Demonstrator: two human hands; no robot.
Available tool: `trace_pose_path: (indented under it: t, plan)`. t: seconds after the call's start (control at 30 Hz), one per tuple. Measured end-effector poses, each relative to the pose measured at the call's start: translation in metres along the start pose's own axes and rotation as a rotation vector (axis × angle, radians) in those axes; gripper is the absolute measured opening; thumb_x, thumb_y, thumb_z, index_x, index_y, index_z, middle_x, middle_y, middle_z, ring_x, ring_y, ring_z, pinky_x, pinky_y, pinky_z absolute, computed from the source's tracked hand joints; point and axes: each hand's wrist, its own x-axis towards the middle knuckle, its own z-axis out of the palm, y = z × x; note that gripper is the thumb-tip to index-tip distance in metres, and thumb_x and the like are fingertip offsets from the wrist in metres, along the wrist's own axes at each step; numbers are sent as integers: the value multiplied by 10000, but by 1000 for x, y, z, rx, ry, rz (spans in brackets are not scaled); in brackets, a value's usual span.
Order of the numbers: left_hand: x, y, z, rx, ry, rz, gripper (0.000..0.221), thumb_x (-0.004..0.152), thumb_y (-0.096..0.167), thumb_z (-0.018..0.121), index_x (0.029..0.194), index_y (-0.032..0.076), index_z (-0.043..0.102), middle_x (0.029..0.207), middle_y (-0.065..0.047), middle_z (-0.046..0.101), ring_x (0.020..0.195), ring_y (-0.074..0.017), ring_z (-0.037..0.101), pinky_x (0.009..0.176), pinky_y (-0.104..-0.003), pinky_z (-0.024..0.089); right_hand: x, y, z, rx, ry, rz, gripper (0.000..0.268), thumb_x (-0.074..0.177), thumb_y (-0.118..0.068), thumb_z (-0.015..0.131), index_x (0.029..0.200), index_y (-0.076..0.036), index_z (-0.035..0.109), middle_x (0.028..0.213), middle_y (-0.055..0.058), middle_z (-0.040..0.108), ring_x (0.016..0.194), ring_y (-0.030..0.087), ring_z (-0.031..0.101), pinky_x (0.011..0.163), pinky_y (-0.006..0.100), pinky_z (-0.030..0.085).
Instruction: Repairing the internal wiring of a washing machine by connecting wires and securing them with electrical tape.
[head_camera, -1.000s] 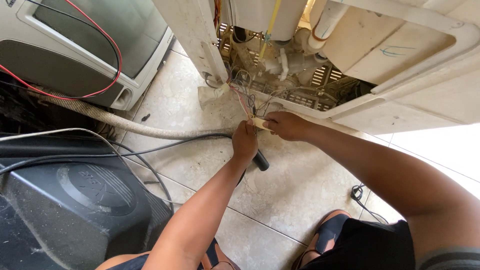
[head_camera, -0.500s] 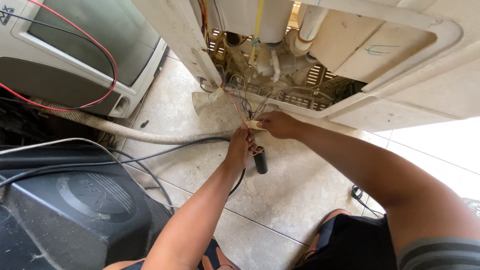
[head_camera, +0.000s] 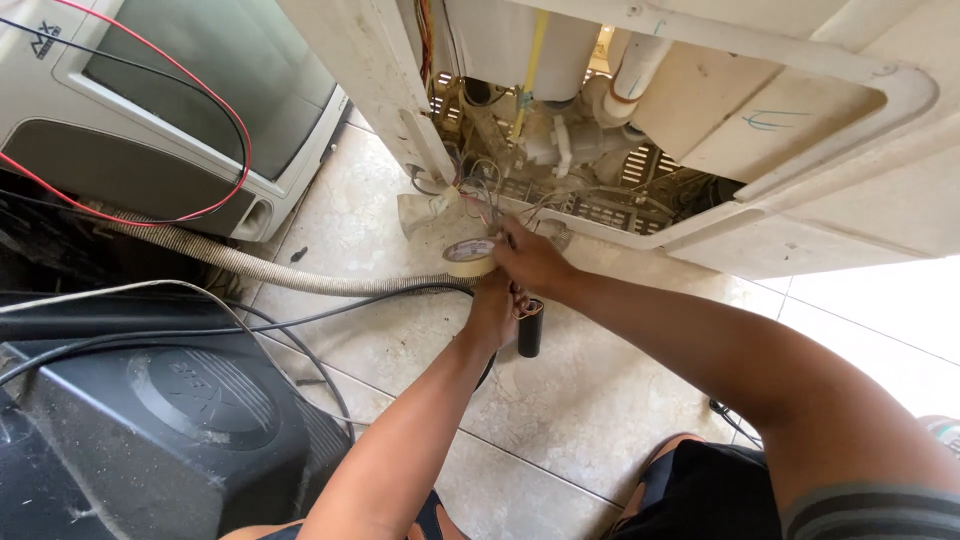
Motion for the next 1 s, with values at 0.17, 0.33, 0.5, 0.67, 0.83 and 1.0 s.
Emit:
trace_pose_path:
  t: [0.17, 0.33, 0.5, 0.67, 0.83, 1.0]
  plan:
    - [-53, 47, 62, 345, 28, 67, 262, 1086, 204, 380, 834, 140, 355, 715, 38, 284, 586, -136, 247, 588, -338, 296, 4, 8, 16, -188, 55, -219, 453, 821, -461, 797, 1199, -212, 767, 1166, 269, 569, 1108, 489, 651, 922, 494, 548]
    - [-40, 44, 41, 599, 78, 91, 286, 1068, 199, 475, 803, 127, 393, 683, 34, 331, 569, -117, 251, 564, -318, 315, -46, -49, -9, 8, -31, -41, 641, 825, -619, 743, 1211, -107, 752, 1325, 310, 613, 1284, 466, 581, 1068, 514, 469]
    - [51, -32, -57, -191, -377, 14, 251, 1116, 303, 394, 969, 174, 552, 701, 56, 398, 551, -109, 289, 507, -309, 321, -53, -31, -61, -323, -123, 10, 786, 820, -790, 642, 1083, -61, 777, 1528, 305, 474, 1444, 474, 435, 1173, 535, 379]
    - [0, -3, -11, -63, -115, -13, 303, 1140, 322, 388, 1035, 114, 581, 736, 73, 319, 606, -93, 359, 546, -287, 356, -49, -19, -89, -304, -67, 320, 966, 752, -891, 608, 1302, -107, 736, 1457, 271, 569, 1378, 445, 522, 1096, 586, 448]
    - [22, -12, -27, -97, -36, -53, 314, 1145, 335, 377, 1089, 98, 576, 778, 35, 343, 646, -118, 381, 594, -316, 373, -39, -8, -92, -220, -176, 327, 902, 814, -754, 653, 1411, -77, 645, 1515, 303, 497, 1402, 474, 479, 1086, 640, 426]
    - [5, 4, -2, -153, -47, -133, 300, 1139, 321, 409, 1024, 101, 577, 739, 31, 365, 623, -118, 375, 599, -313, 380, 7, 52, -69, -60, -272, 288, 681, 864, -489, 743, 1429, -132, 613, 1483, 283, 539, 1413, 459, 481, 1038, 699, 438]
